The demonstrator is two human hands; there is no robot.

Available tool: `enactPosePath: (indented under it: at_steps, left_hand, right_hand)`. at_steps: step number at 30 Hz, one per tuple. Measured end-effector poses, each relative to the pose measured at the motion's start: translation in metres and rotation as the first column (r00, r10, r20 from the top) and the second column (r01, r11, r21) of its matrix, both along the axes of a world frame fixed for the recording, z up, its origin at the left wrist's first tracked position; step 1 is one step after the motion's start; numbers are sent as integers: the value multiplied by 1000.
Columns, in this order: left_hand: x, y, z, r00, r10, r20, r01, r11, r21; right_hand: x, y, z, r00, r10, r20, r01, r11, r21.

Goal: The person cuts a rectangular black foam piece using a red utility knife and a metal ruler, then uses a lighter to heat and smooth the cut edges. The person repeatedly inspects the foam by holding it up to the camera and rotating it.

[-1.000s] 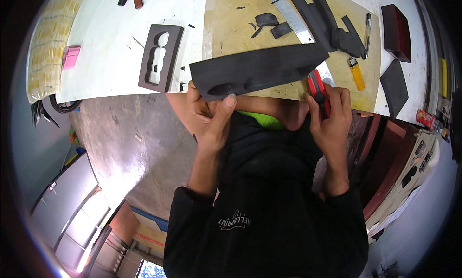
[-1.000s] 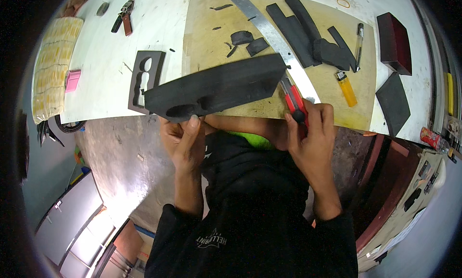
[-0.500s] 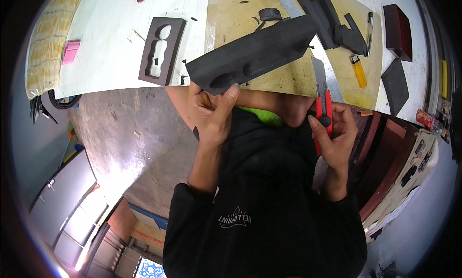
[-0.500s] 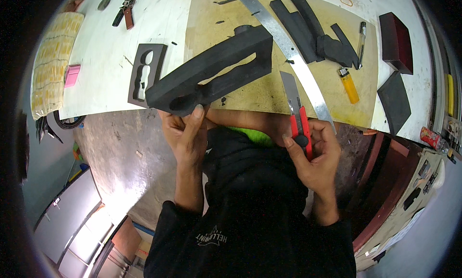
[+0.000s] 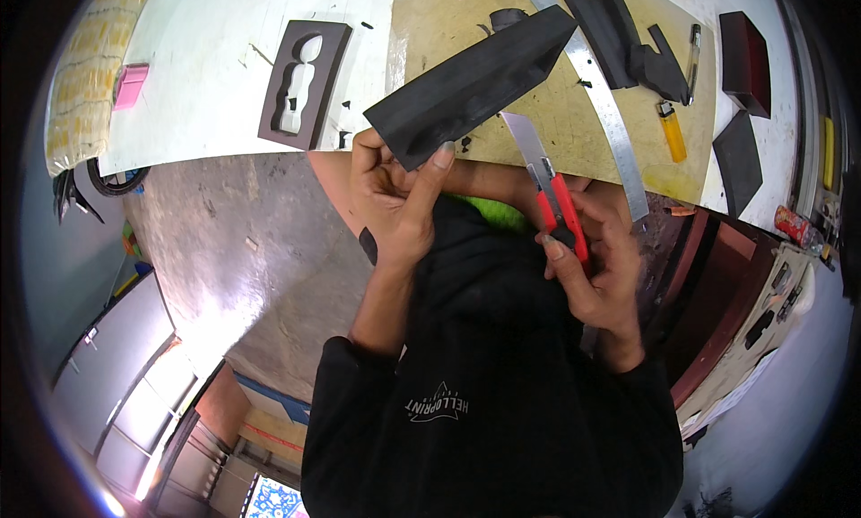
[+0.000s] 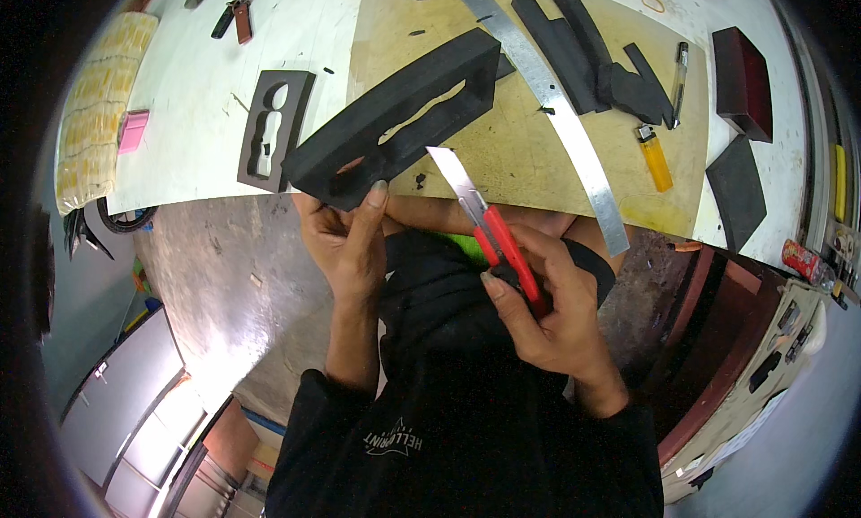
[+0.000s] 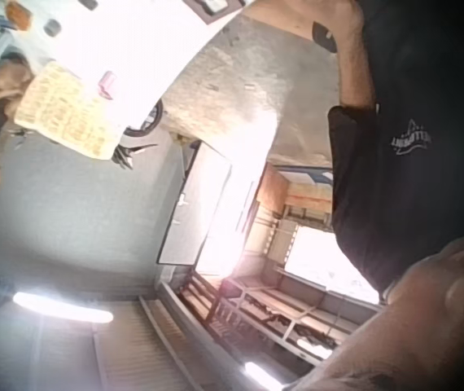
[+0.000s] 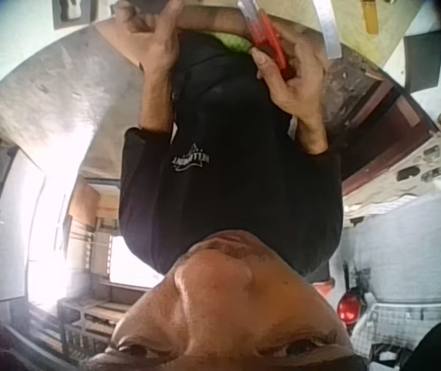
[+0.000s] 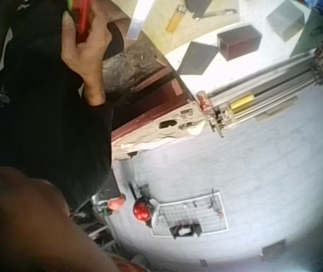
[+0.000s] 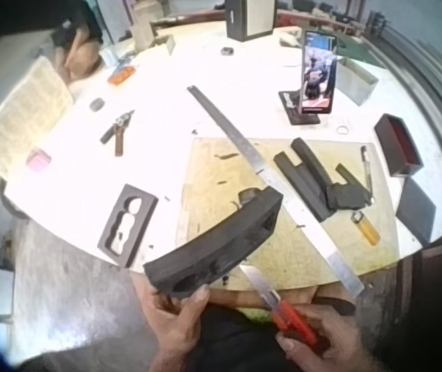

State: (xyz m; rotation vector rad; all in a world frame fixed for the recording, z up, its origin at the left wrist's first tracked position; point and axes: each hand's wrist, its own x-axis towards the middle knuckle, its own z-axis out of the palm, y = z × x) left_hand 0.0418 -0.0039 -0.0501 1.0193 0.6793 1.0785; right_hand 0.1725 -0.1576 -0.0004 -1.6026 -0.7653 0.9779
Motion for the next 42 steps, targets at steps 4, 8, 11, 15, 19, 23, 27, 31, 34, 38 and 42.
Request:
enactPosePath:
  at_steps: [4,8,11,15,19,23,27,31,34,38,42]
  left_hand:
    - [2,-1,0,1000,28,-4,-28,1000,-1]
    - [0,-4,-3,999,18,-49,-16,999,41]
    - [0,-6,-5,997,40,-61,-33,993,114]
    - [1,-7,-3,995,55,-78,-42,987,154]
    - [3,-7,-5,996,67,-52,-56,980,193]
    - [2,-8,-6,994,67,-87,-47,977,207]
    - [2,-7,-6,988,59,-144,-23,970,240]
    - [2,-9,-5,986,56,-160,-24,980,198]
    - [6,-8,-3,973,85,-214,-25,962,271]
    - [10,-8,-4,942,164,-293,-42,922,384]
    - [14,-8,-6,923,217,-317,-49,885,463]
  right_hand:
    - [-3,4,-4,976,67,206,-82,994,68]
    - [-7,17,-6,956,-6,292,-53,980,194]
    - [-1,27,6,931,73,357,-125,985,122]
    - [3,35,10,914,100,393,-156,981,114]
    - [3,37,11,907,95,410,-157,980,121]
    - [2,38,10,920,93,381,-142,985,101]
    - [5,39,4,921,69,382,-138,978,155]
    - [3,38,-2,951,46,306,-99,982,158]
    - [1,35,0,976,33,215,-55,994,97]
    - [1,33,0,986,23,164,-36,996,79]
    - [2,31,-4,987,32,158,-52,991,124]
